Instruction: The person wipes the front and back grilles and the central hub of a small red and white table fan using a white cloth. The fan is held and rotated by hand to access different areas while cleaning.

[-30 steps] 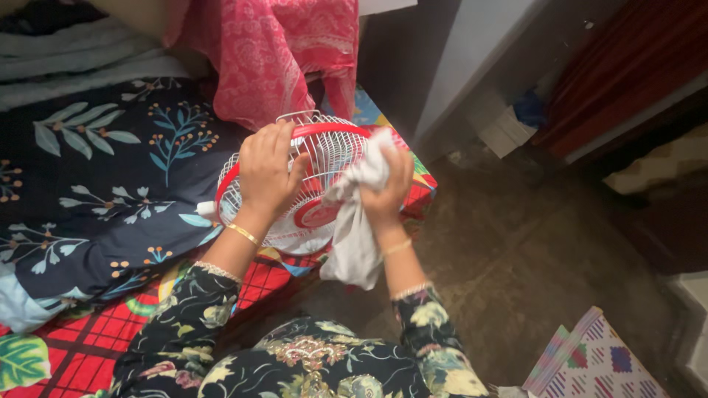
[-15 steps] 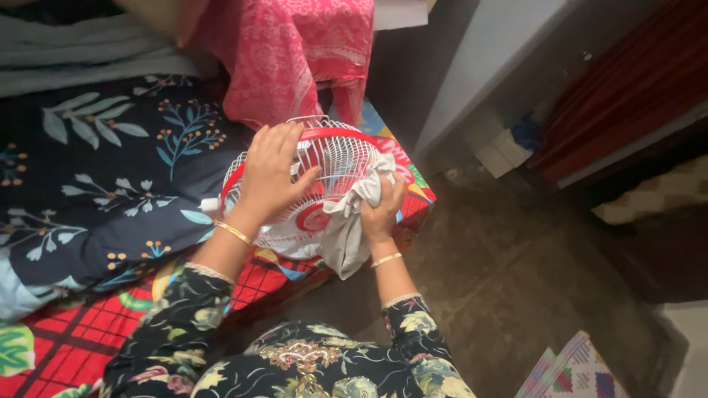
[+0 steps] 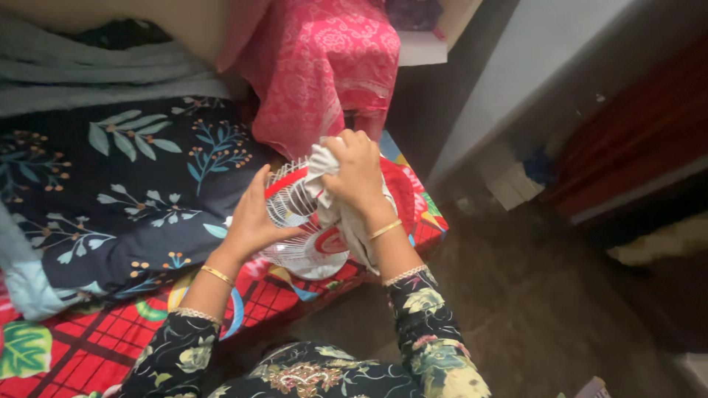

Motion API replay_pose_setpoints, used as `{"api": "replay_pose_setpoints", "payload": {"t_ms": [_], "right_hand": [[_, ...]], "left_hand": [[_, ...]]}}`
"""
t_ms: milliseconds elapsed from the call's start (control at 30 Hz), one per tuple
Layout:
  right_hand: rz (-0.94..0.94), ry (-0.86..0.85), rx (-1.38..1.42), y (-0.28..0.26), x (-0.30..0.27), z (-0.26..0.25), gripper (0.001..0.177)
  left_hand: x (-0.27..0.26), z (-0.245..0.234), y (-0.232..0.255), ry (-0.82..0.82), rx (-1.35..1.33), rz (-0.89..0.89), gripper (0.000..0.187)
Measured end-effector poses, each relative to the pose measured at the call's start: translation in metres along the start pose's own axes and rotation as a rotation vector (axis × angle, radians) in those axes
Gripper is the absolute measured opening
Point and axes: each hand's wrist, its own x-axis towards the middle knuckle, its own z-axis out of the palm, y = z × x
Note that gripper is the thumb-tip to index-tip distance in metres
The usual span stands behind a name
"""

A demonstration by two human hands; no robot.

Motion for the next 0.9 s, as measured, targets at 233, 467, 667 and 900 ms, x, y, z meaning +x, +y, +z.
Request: {"api": "replay_pose_setpoints", "payload": {"t_ms": [233,467,667,900], "right_hand": [[-0.362,-0.141,-0.079,-0.085,-0.01,0.047,0.037],[-0.05,0.144,-0.125,-0.012,-0.022,0.034,0.051],[0.367,0.176,-0.245,0.11,-0.043,0.005,0.038],[0.498,0.15,0.303,0.133,-0.04,0.011,0.033]], "left_hand": [[-0.005,0.019,-0.019,-0.099,-0.25,-0.164,0.099],[-0.002,0.013,-0.009,-0.008,-0.009,-0.047,0.119],[-0.007,-0.001,-0.013,0.007,0.062,0.026,0.124],[-0.015,0.005,-0.027,-0.058,-0.12,-0.084,0.131]]}}
